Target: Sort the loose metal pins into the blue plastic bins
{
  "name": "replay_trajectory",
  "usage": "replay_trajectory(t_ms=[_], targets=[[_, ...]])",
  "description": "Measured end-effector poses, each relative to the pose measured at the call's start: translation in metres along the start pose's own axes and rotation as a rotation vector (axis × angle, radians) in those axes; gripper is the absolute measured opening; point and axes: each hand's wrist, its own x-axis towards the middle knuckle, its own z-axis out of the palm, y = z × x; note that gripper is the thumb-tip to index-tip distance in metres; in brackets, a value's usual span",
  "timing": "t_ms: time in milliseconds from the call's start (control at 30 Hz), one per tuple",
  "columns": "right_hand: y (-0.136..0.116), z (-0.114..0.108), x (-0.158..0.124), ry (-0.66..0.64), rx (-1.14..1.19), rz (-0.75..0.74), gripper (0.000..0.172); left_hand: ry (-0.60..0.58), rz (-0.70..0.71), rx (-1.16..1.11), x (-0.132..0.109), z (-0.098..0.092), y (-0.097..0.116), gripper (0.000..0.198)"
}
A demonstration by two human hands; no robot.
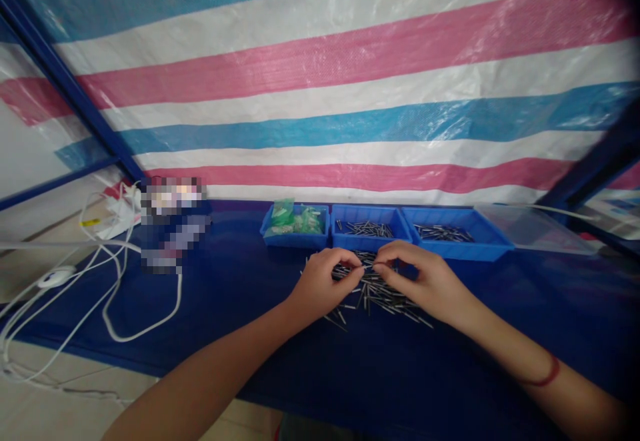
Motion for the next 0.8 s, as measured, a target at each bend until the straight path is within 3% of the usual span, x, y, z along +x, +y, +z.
replay_trajectory(t_ms=[267, 467, 667, 800], targets=[[-0.012, 0.005, -0.002, 0.087, 0.059, 0.031, 0.006, -0.099, 0.073, 0.003, -0.002, 0.003, 0.001, 0.014], [-0.007, 0.006, -0.003, 0.075, 0.083, 0.045, 0.006, -0.054, 0.043, -0.010, -0.001, 0.001, 0.000, 0.013], [-0.007, 0.005, -0.002, 0.007, -0.032, -0.042, 0.008, -0.032, 0.041, 0.045, -0.001, 0.000, -0.002, 0.016], [0.004, -0.015, 0.003, 0.106, -0.219, -0.038, 0.011, -0.135, 0.085, 0.170, -0.002, -0.001, -0.002, 0.020]])
